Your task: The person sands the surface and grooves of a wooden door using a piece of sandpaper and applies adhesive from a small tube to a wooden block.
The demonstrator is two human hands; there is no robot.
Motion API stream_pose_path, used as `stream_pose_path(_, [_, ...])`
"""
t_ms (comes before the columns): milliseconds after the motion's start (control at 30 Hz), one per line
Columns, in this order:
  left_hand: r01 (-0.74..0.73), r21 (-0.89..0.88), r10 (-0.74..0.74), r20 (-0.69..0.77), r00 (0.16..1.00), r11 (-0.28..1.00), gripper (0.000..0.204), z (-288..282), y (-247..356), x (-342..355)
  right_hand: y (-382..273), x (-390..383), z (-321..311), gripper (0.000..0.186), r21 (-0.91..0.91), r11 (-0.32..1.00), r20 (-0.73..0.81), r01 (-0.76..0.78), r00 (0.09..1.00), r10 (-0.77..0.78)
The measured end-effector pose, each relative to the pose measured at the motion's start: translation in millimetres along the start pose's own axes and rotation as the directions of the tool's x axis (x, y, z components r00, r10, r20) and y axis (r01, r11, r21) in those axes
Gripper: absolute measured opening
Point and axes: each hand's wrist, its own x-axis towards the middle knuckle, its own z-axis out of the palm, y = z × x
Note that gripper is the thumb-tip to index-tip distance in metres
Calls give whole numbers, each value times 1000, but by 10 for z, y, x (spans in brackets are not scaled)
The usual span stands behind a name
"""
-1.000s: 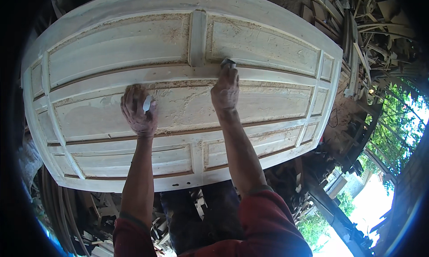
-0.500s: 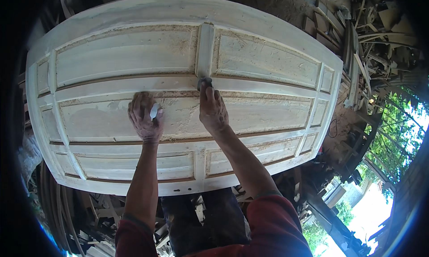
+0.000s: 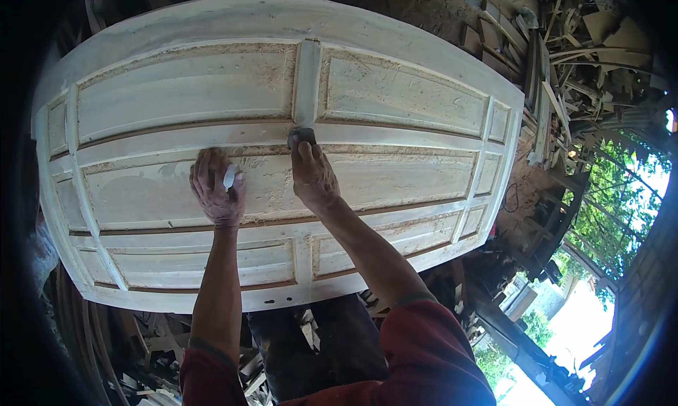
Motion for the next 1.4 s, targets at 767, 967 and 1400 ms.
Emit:
stream_pose_path(767, [-39, 28, 40, -28, 999, 999, 50, 13, 61, 70, 732, 1231, -74, 48, -74, 997, -159, 16, 987, -28])
stream_pose_path(967, [-33, 41, 34, -16, 999, 999, 50, -72, -4, 58, 642, 1436, -50, 39, -151, 982, -154, -115, 984, 92])
stream_pose_path(1400, [-7, 57, 6, 16, 1000, 998, 50, 8, 88, 41, 753, 1611, 48, 92, -164, 986, -140, -29, 990, 6])
